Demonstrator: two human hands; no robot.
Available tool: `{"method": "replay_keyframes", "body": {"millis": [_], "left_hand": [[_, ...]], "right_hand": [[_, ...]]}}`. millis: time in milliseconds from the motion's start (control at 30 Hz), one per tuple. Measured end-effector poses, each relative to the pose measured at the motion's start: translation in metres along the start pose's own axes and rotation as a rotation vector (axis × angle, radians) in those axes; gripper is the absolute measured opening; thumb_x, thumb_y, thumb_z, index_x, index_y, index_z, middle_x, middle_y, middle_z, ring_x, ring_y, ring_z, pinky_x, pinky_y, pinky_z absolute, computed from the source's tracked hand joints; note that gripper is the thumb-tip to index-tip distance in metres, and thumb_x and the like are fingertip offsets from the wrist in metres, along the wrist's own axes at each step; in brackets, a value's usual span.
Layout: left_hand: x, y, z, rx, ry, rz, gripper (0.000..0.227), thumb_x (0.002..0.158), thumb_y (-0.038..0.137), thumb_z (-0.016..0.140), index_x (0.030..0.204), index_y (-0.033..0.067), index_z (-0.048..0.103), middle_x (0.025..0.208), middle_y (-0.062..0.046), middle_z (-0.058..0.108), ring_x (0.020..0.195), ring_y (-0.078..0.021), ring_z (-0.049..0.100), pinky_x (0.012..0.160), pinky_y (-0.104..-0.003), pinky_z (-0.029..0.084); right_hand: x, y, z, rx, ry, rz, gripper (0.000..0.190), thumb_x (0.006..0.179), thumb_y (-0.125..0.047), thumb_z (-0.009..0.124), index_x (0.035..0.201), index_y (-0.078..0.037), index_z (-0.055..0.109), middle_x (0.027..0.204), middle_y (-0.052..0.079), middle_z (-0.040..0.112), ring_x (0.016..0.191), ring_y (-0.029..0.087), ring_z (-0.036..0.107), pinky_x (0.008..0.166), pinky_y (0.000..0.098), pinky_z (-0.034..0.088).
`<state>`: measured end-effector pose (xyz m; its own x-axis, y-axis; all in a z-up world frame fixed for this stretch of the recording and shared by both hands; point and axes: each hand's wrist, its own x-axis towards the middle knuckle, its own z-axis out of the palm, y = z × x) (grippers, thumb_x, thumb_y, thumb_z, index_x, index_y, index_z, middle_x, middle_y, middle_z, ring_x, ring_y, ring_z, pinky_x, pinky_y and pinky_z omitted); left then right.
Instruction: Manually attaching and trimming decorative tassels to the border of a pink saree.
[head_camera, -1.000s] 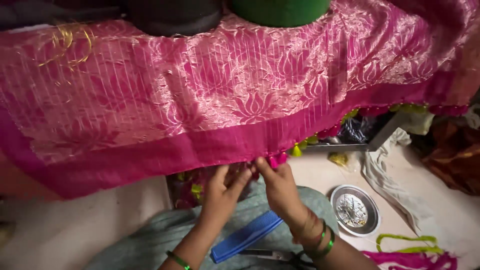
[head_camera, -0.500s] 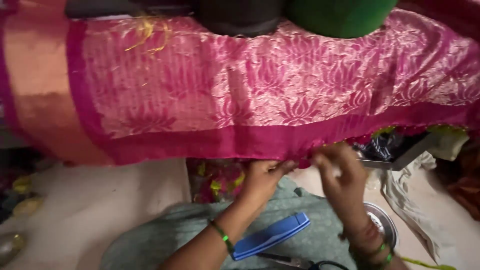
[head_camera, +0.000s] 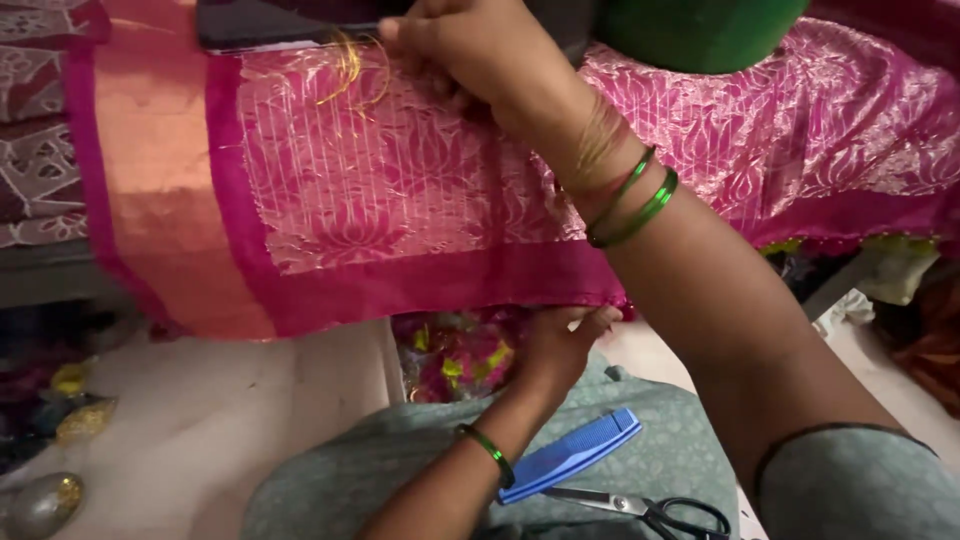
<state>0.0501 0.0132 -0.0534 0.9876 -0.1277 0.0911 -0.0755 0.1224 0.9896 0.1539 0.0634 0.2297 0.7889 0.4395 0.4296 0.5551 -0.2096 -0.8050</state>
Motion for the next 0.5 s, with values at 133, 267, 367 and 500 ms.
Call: {"method": "replay_keyframes", "body": {"millis": [133, 267, 367, 500], "left_hand": [[-0.01, 0.022, -0.007, 0.11, -0.037, 0.052, 0.039, 0.094, 0.041, 0.067, 0.105, 0.0067, 0.081, 0.097, -0.009, 0.08, 0.092, -0.0136, 0.072, 0.086, -0.03, 0.053], [0.0, 0.006, 0.0, -0.041, -0.059, 0.064, 0.037, 0.094, 0.038, 0.067, 0.106, 0.0042, 0.079, 0.098, -0.007, 0.08, 0.092, -0.0118, 0.071, 0.086, -0.028, 0.053], [0.0, 0.01, 0.003, -0.026, -0.051, -0.022, 0.037, 0.097, 0.036, 0.067, 0.106, 0.0028, 0.081, 0.093, -0.011, 0.078, 0.085, -0.0138, 0.066, 0.08, -0.031, 0.051], [0.004, 0.0, 0.004, -0.067, -0.038, 0.005, 0.034, 0.096, 0.033, 0.065, 0.109, 0.0043, 0.079, 0.096, -0.002, 0.08, 0.088, -0.0078, 0.069, 0.083, -0.026, 0.053]], "right_hand": [[0.013, 0.019, -0.003, 0.017, -0.053, 0.031, 0.022, 0.098, -0.022, 0.075, 0.088, -0.002, 0.072, 0.072, 0.001, 0.067, 0.058, 0.008, 0.059, 0.05, 0.0239, 0.048], [0.011, 0.016, -0.002, 0.128, -0.088, 0.047, 0.017, 0.096, -0.018, 0.071, 0.087, -0.004, 0.069, 0.068, 0.001, 0.065, 0.055, 0.01, 0.061, 0.046, 0.026, 0.051], [0.009, 0.011, 0.003, 0.066, -0.065, 0.05, 0.018, 0.097, -0.019, 0.072, 0.086, -0.005, 0.068, 0.066, -0.001, 0.064, 0.054, 0.009, 0.059, 0.045, 0.0255, 0.05], [0.014, 0.023, 0.003, 0.037, -0.032, -0.01, 0.015, 0.098, -0.016, 0.073, 0.09, -0.004, 0.069, 0.068, -0.001, 0.062, 0.055, 0.008, 0.056, 0.047, 0.0245, 0.043]]}}
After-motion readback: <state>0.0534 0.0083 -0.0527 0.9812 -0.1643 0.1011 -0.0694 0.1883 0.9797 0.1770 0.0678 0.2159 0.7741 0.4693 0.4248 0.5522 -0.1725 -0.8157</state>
